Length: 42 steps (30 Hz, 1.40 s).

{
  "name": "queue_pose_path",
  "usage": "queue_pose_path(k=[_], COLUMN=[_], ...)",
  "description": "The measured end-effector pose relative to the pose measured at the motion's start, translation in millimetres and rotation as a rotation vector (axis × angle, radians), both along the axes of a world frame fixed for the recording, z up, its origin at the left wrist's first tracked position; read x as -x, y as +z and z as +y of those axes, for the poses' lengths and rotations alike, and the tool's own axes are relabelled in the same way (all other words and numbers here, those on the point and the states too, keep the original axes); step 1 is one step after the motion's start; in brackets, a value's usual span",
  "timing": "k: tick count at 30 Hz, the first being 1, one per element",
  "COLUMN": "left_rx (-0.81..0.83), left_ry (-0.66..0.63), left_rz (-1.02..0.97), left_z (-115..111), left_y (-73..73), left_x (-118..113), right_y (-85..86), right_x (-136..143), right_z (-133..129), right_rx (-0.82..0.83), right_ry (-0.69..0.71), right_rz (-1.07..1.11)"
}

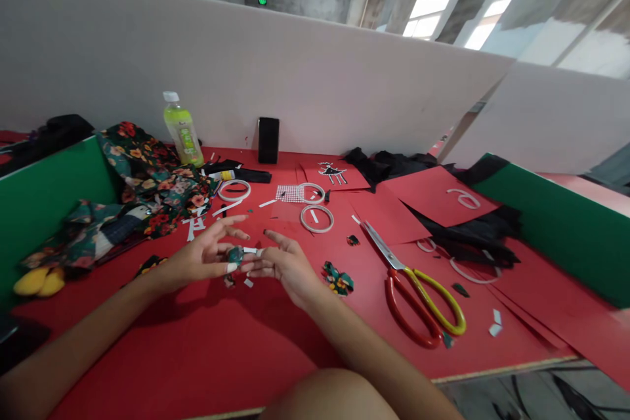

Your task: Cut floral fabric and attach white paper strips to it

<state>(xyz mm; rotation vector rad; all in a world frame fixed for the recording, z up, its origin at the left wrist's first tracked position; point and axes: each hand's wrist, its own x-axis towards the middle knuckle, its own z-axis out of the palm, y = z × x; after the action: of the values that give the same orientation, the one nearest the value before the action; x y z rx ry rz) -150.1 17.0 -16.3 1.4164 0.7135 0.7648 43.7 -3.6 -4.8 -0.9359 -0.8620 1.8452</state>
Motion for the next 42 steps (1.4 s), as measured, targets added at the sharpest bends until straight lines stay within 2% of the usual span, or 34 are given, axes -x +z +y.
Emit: queue_pose_path(k=[5, 11, 14, 17, 18, 20, 21, 22, 24, 26, 28, 34, 37, 42], left_rx=[-0.03, -0.085, -0.102, -0.157, -0.228, -0.491, -0.699, -0.91, -1.292, -1.481, -1.514, -1.399, -1.378, -1.357], left_ry=[-0.039, -0.011, 0.095, 0.281, 0.363, 0.535, 0.622, 0.654, 0.586, 0.552, 0.539, 0.511, 0.508, 0.589], left_rz=[0.054, 0.071, 0.006, 0.007, 0.042, 0.172, 0.256, 0.363, 0.501, 0.59, 0.624, 0.615, 0.6, 0.583], left_z=[4.6, 12.5, 18.8, 20.9, 18.9, 9.9, 3.2, -4.3, -19.0, -29.4, -33.6, -30.9, -31.3, -33.1], left_y=[-0.6, 0.8, 2.0, 6.3, 9.2, 16.5, 20.4, 23.8, 28.0, 27.7, 24.7, 22.0, 21.8, 14.6], left_x=[8.1, 14.9, 16.6, 14.6, 12.8, 7.1, 3.5, -0.3, -7.9, -14.5, -19.2, -22.9, -24.5, -27.6], right_y=[-1.8, -9.1, -4.8, 1.5, 3.0, 4.5, 4.6, 4.3, 2.9, 1.2, -0.7, -5.5, -2.3, 10.7], right_x=[-1.8, -2.2, -1.2, 0.2, 0.7, 1.6, 2.0, 2.3, 2.6, 2.7, 3.0, 5.0, 4.8, 3.5], right_z=[0.3, 1.2, -1.9, -5.9, -7.1, -9.4, -10.6, -11.8, -14.3, -17.0, -19.4, -23.6, -24.1, -23.8], right_rx=[0.0, -0.042, -0.036, -0.041, -0.051, -0.091, -0.124, -0.162, -0.255, -0.345, -0.41, -0.504, -0.464, -0.328], right_ry=[0.011, 0.025, 0.012, -0.023, -0.039, -0.078, -0.103, -0.127, -0.163, -0.176, -0.161, -0.1, -0.105, -0.107], right_rz=[0.003, 0.051, 0.069, 0.092, 0.091, 0.065, 0.042, 0.013, -0.051, -0.102, -0.134, -0.125, -0.108, -0.063])
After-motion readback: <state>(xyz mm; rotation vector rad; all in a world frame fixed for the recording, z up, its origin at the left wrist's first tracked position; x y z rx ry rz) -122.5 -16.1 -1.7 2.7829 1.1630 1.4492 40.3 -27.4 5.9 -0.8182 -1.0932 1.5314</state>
